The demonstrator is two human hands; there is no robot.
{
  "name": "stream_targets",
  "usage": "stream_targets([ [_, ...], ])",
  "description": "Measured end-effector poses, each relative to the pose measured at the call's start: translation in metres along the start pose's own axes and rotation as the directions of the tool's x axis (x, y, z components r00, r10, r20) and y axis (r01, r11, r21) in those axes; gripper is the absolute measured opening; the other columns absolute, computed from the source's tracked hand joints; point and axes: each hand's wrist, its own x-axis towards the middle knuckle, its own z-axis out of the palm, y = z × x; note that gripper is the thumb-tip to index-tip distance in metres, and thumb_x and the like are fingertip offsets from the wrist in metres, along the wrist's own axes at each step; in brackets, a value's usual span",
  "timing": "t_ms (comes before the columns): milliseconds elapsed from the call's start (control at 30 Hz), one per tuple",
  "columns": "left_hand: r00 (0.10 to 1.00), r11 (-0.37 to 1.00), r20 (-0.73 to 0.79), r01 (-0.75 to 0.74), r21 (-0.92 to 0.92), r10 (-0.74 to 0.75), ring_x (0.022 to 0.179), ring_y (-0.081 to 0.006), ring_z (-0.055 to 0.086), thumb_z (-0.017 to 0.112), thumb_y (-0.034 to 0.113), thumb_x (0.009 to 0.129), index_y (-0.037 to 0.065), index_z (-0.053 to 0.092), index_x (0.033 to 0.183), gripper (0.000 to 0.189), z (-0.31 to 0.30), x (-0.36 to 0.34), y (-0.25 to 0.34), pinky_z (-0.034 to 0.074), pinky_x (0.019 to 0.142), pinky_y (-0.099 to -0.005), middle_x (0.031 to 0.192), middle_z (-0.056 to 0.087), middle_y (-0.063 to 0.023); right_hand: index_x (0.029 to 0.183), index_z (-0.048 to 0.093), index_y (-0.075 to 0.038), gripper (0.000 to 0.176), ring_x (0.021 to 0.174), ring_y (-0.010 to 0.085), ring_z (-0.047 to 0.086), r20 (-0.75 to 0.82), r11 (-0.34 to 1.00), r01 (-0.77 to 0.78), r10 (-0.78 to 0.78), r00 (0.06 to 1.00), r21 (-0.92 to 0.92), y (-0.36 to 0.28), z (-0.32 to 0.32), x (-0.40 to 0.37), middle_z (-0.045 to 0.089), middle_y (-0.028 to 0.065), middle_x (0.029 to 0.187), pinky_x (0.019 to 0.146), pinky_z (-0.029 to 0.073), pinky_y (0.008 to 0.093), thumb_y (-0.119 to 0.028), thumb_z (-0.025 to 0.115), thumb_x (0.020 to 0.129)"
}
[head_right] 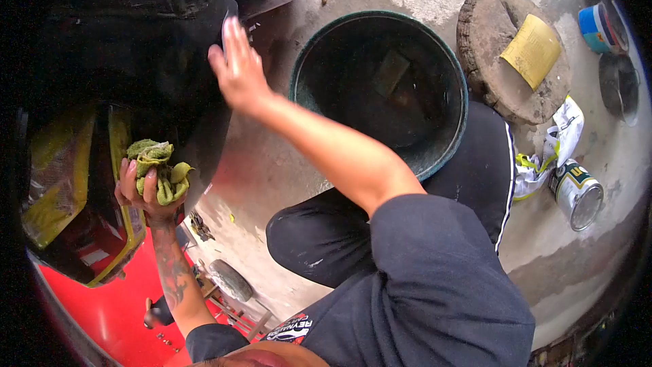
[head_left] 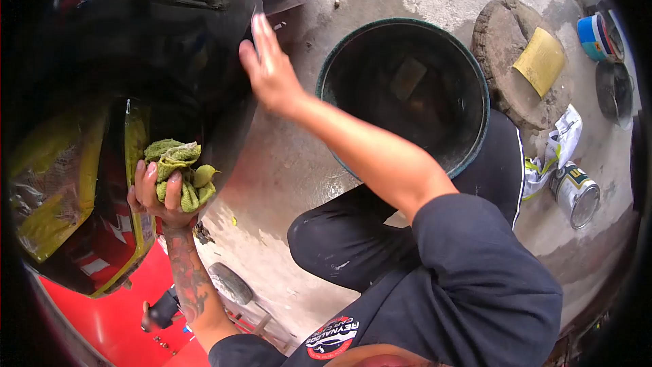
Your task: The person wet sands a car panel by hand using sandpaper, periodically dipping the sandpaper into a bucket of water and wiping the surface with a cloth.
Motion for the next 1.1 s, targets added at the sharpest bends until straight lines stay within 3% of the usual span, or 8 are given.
stream_targets([
  [67, 0.999, 0.999, 0.011, 0.050, -0.018, -0.050, 0.125, -0.0341, 0.060, 0.067, 0.054, 0.093, 0.024, 0.046, 0.124, 0.048, 0.000, 0.001, 0.003, 0.027, 0.112, -0.0484, 0.135, 0.049, -0.0092, 0.164, 0.015, -0.001, 0.075, 0.157, 0.0429, 0.017, 0.113, 0.994, 0.102, -0.096, 0.989, -0.048, -0.004, 0.001, -0.048, 0.015, 0.0249, 0.170, 0.125, 0.021, 0.0526, -0.037, 0.048, 0.108],
  [167, 0.998, 0.998, 0.023, 0.051, -0.022, -0.050, 0.125, -0.0344, 0.061, 0.067, 0.053, 0.093, 0.024, 0.046, 0.125, 0.048, -0.002, 0.002, 0.003, 0.027, 0.113, -0.0486, 0.135, 0.049, -0.0093, 0.166, 0.010, -0.006, 0.078, 0.159, 0.0399, 0.012, 0.197, 0.993, 0.043, -0.021, 0.980, -0.110, -0.005, -0.008, -0.035, 0.008, 0.0202, 0.173, 0.124, 0.021, 0.0582, -0.046, 0.045, 0.108],
  [300, 0.999, 0.999, 0.010, 0.045, -0.026, -0.045, 0.125, -0.0347, 0.061, 0.067, 0.053, 0.093, 0.024, 0.047, 0.124, 0.047, -0.002, 0.004, 0.004, 0.027, 0.113, -0.0481, 0.136, 0.049, -0.0096, 0.160, 0.024, 0.004, 0.074, 0.155, 0.0437, 0.022, 0.083, 1.000, 0.005, -0.003, 0.997, -0.031, 0.003, -0.018, 0.059, 0.023, 0.0272, 0.167, 0.125, 0.024, 0.0511, -0.048, 0.040, 0.109],
  [433, 1.000, 1.000, -0.002, 0.019, 0.007, -0.019, 0.126, -0.0369, 0.059, 0.068, 0.055, 0.092, 0.020, 0.047, 0.130, 0.056, 0.000, 0.001, 0.001, 0.034, 0.108, -0.0494, 0.135, 0.051, -0.0115, 0.158, 0.023, 0.008, 0.073, 0.154, 0.0455, 0.022, 0.068, 0.967, 0.246, -0.242, 0.968, -0.066, -0.008, -0.008, 0.018, 0.023, 0.0331, 0.164, 0.126, 0.022, 0.0492, -0.043, 0.041, 0.110],
  [633, 1.000, 1.000, 0.019, 0.006, -0.012, -0.006, 0.126, -0.0384, 0.058, 0.069, 0.054, 0.091, 0.019, 0.047, 0.133, 0.059, -0.003, 0.003, 0.001, 0.038, 0.104, -0.0505, 0.135, 0.052, -0.0124, 0.160, 0.024, 0.004, 0.076, 0.156, 0.0386, 0.023, 0.088, 1.000, 0.023, -0.023, 0.996, -0.002, -0.007, -0.017, 0.058, 0.022, 0.0270, 0.167, 0.125, 0.021, 0.0525, -0.050, 0.039, 0.109],
  [800, 1.000, 1.000, 0.003, 0.011, -0.012, -0.011, 0.126, -0.0383, 0.059, 0.068, 0.054, 0.092, 0.019, 0.047, 0.134, 0.059, -0.002, 0.003, 0.001, 0.038, 0.103, -0.0502, 0.135, 0.052, -0.0124, 0.160, 0.022, 0.005, 0.074, 0.153, 0.0486, 0.024, 0.106, 0.979, 0.170, -0.158, 0.982, -0.115, -0.034, -0.001, -0.011, 0.021, 0.0325, 0.166, 0.121, 0.028, 0.0584, -0.042, 0.046, 0.108],
  [1000, 1.000, 1.000, -0.013, -0.013, -0.020, 0.013, 0.125, -0.0374, 0.060, 0.065, 0.058, 0.093, 0.019, 0.049, 0.133, 0.058, -0.001, 0.004, -0.001, 0.037, 0.104, -0.0494, 0.135, 0.053, -0.0118, 0.164, 0.019, -0.003, 0.071, 0.156, 0.0442, 0.020, 0.092, 0.996, -0.063, 0.068, 0.993, -0.055, -0.040, -0.009, 0.018, 0.017, 0.0241, 0.170, 0.119, 0.027, 0.0648, -0.043, 0.042, 0.109],
  [1100, 1.000, 1.000, -0.013, -0.005, -0.018, 0.005, 0.125, -0.0370, 0.060, 0.062, 0.062, 0.093, 0.019, 0.049, 0.133, 0.060, -0.001, 0.000, -0.003, 0.036, 0.104, -0.0494, 0.135, 0.053, -0.0115, 0.164, 0.019, -0.003, 0.071, 0.156, 0.0445, 0.019, 0.081, 0.996, 0.018, -0.011, 0.997, -0.082, -0.052, 0.002, -0.005, 0.016, 0.0246, 0.170, 0.119, 0.027, 0.0660, -0.042, 0.043, 0.109],
])
